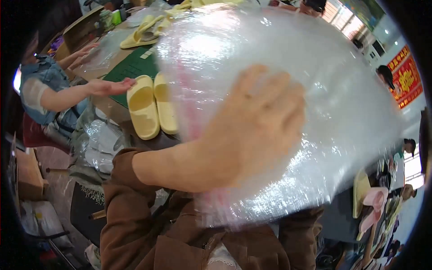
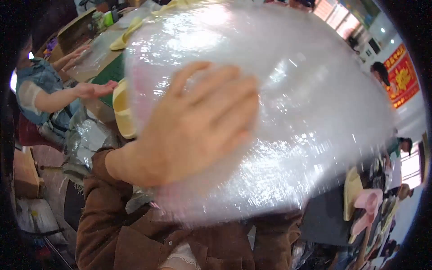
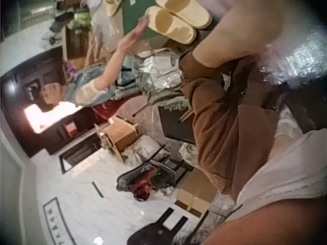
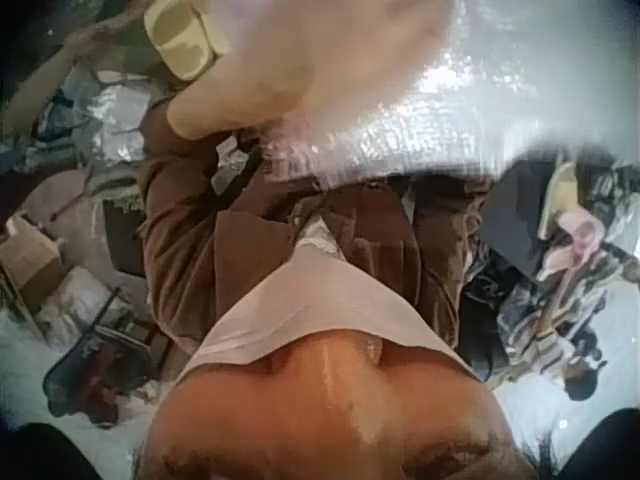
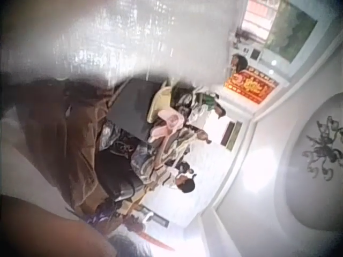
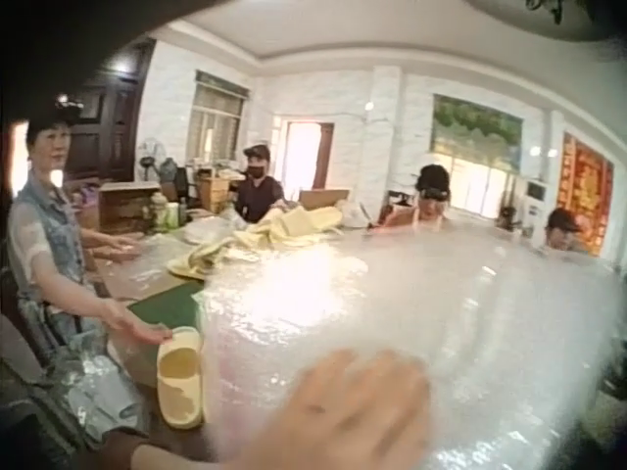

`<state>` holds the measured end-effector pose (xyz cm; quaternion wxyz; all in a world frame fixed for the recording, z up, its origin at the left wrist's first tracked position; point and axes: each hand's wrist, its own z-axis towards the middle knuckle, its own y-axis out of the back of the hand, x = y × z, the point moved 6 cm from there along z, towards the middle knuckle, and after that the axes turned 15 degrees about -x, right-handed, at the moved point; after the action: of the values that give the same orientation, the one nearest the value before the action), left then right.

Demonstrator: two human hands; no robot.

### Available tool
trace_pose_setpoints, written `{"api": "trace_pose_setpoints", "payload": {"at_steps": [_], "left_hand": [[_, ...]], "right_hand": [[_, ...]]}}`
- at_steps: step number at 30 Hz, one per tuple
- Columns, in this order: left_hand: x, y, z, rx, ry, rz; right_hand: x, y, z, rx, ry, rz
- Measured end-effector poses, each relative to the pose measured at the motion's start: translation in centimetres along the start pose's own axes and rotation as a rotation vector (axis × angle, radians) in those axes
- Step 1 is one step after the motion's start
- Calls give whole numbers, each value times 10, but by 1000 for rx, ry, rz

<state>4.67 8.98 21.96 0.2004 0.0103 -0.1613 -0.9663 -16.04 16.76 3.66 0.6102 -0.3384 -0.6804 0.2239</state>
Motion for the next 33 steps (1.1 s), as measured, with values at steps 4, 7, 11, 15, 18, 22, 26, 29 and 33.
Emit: {"api": "trace_pose_setpoints", "payload": {"at_steps": [4,7,11,15,18,22,26,29,33], "left_hand": [[63,50,2,107,54,454],[92,89,-1,173,87,727],[115,112,-37,259,132,868],[132,118,-85,331,327,818],[140,124,-101,357,472,738],[147,126,-100,380,559,707],[162,121,-113,446,591,623],[175,120,-111,399,583,611],[182,110,-105,342,516,536]], "right_hand": [[-34,-46,14,88,-68,-21],[-63,-80,16,147,-128,-17],[-95,-109,17,189,-182,-29],[-121,-130,6,228,-241,-70],[-123,-140,-2,248,-253,-95],[-101,-145,-14,252,-222,-81],[-74,-121,-26,187,-165,-62],[-50,-107,-40,159,-139,-34],[-26,-97,-57,140,-128,-15]]}}
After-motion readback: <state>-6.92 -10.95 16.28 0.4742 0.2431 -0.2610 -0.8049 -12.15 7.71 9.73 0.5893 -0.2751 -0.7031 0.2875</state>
